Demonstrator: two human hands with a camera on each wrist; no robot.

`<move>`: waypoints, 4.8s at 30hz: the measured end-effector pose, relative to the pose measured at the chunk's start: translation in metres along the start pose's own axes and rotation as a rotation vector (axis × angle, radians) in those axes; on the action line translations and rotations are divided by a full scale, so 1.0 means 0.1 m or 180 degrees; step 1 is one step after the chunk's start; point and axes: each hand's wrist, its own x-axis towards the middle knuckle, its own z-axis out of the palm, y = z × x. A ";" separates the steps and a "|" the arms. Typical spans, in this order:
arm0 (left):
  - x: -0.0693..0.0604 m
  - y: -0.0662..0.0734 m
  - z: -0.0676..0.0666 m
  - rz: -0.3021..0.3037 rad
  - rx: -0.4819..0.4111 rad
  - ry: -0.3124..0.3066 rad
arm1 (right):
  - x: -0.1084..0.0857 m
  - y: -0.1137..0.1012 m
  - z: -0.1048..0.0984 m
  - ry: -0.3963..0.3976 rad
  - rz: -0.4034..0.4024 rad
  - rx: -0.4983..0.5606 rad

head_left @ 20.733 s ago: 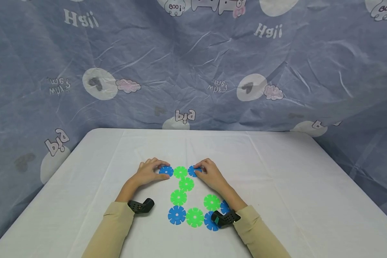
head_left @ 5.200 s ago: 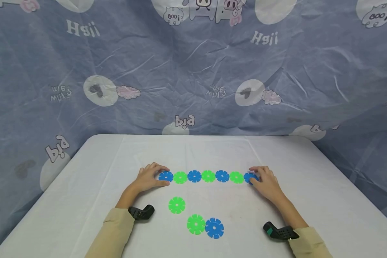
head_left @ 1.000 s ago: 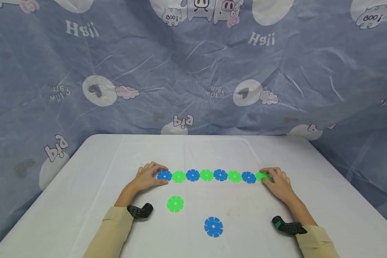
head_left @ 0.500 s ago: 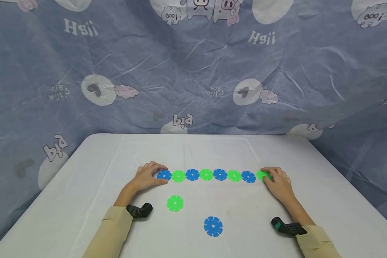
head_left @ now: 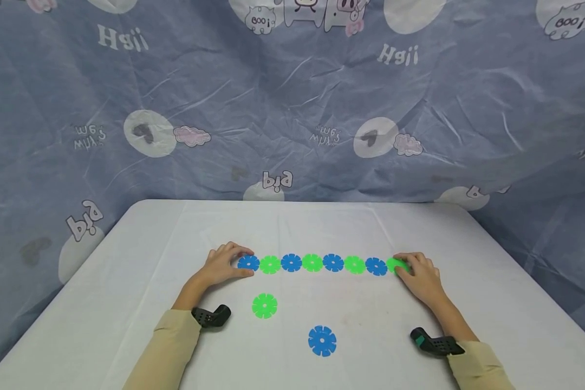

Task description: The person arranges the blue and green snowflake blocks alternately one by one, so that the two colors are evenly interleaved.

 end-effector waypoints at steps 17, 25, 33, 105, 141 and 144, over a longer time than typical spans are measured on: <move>0.01 0.00 -0.01 -0.0015 0.0016 0.0028 | 0.02 -0.05 -0.01 -0.0084 -0.0172 0.0039; 0.01 -0.01 0.00 0.0008 0.0000 0.0027 | 0.01 -0.13 -0.07 0.0079 -0.0284 0.0205; 0.01 -0.01 0.00 -0.0012 0.0023 0.0007 | -0.05 -0.40 -0.13 -0.0015 -0.0656 0.0270; 0.00 -0.01 -0.01 -0.0028 -0.0039 -0.0046 | -0.43 -1.20 0.03 -0.2942 -0.1135 0.2056; -0.01 -0.02 0.00 -0.0009 -0.0019 -0.0070 | -0.08 0.28 -0.15 0.0425 0.0348 0.0273; 0.00 -0.03 -0.01 0.0012 -0.0019 -0.0045 | -0.08 0.28 -0.13 0.0431 0.0315 0.0270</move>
